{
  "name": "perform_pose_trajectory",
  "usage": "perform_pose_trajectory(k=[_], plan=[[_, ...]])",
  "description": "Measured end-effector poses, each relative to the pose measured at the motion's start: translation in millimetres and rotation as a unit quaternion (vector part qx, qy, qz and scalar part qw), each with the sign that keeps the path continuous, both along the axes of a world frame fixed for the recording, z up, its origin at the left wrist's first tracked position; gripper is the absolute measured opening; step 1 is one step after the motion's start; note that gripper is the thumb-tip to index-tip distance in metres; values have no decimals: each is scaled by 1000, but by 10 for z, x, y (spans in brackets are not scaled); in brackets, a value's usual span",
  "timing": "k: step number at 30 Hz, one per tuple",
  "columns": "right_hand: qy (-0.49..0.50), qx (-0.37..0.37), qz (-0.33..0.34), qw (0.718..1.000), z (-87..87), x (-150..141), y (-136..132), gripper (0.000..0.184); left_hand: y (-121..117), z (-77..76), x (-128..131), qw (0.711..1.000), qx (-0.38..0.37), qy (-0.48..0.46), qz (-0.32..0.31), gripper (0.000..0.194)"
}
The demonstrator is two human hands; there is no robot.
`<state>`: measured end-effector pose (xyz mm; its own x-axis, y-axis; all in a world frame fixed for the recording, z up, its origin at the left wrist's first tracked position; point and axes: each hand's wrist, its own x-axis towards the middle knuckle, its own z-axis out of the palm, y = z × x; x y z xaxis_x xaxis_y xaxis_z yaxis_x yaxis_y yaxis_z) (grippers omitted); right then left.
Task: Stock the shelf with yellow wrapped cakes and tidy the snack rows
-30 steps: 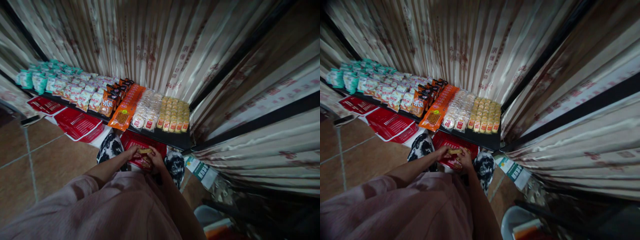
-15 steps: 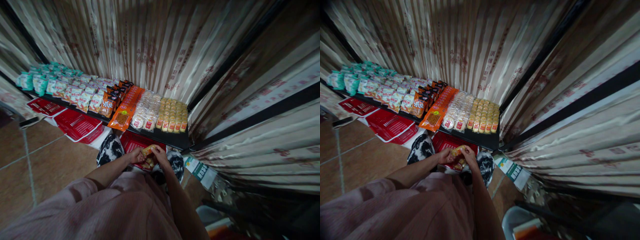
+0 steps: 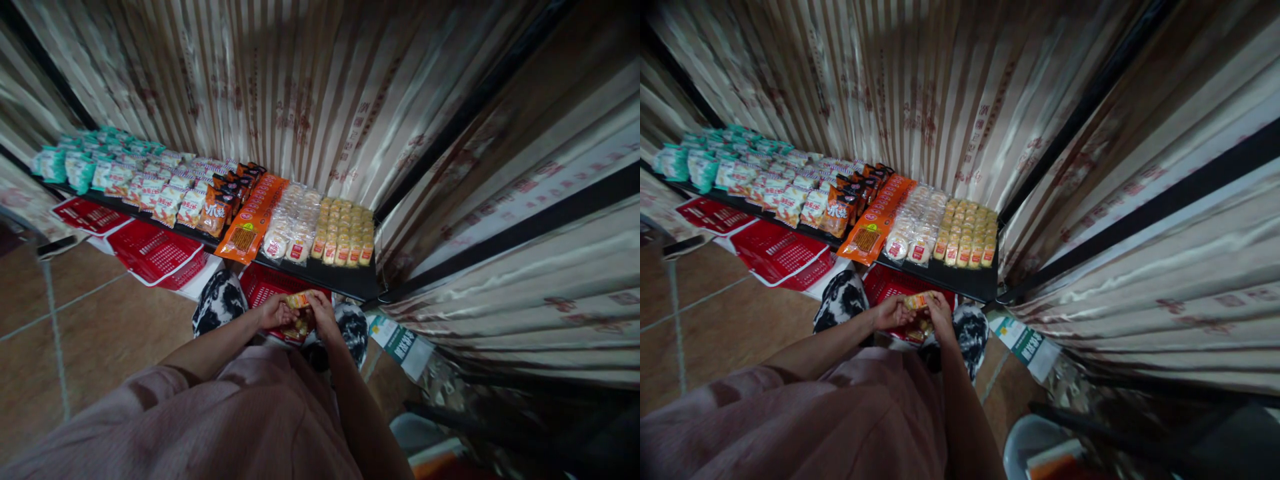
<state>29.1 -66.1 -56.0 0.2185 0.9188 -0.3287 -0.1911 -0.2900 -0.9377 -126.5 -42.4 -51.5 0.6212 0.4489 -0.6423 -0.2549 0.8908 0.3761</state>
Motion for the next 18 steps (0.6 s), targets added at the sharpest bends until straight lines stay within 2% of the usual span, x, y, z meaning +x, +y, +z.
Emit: perform_pose_trajectory(k=[9,15,18], plan=[[39,-14,-70,997,72,-56,-1,50,57,212,44,997,60,45,11,46],[74,-6,-114,991,90,-50,-24,48,55,347,232,977,170,99,76,18],[71,8,-127,989,82,-18,-36,48,56,427,324,966,211,108,103,16]])
